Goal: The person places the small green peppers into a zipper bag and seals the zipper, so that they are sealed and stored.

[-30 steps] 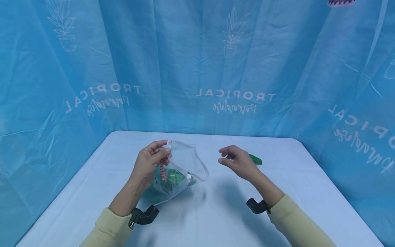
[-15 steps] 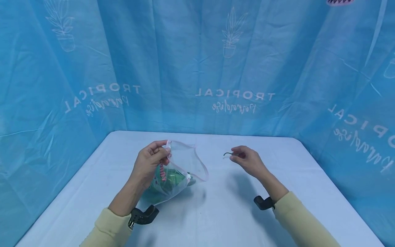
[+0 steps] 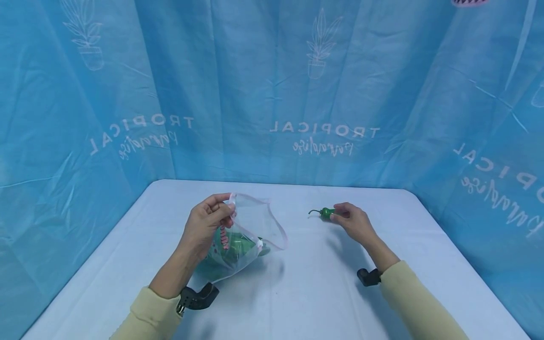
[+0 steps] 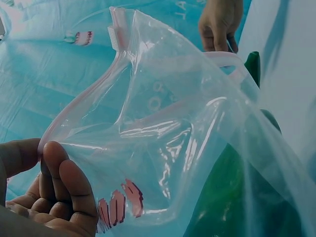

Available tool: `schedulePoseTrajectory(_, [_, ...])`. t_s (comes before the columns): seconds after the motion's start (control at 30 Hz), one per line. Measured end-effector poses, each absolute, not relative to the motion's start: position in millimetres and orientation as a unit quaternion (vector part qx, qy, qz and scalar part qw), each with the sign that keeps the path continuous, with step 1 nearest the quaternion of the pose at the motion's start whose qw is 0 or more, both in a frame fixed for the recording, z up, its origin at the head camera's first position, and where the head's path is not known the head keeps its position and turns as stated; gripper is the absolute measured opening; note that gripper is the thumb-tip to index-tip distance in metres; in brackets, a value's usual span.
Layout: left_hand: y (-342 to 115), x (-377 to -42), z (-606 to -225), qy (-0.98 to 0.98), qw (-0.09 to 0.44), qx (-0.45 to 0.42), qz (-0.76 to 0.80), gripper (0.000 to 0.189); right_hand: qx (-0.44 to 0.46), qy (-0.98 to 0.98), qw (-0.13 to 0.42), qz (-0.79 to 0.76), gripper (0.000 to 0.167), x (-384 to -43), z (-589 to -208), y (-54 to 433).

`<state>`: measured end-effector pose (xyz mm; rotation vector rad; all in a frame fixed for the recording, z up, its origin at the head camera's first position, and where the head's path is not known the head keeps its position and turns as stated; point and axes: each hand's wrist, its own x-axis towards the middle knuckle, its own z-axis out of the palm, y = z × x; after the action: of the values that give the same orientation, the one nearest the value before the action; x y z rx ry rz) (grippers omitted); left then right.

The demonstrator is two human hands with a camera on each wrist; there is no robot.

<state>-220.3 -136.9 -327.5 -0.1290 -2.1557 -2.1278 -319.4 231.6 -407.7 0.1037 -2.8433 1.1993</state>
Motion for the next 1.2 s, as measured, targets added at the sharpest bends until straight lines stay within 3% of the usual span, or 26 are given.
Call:
schedulePoseTrajectory(0.43, [-137.0,-219.5,-327.4,-0.710,0.052,-0.035,-0.702,0.035,-0.019,-0.929,0.004,0.369,0.052,-335.1,-415.5,253.6])
schedulePoseTrajectory(1.2, [-137.0,-220.4,-329.7,-0.702,0.051,-0.047,-0.709,0.036,-0.033,-0.942,-0.047,0.332,0.057,-360.7,-432.1,273.2])
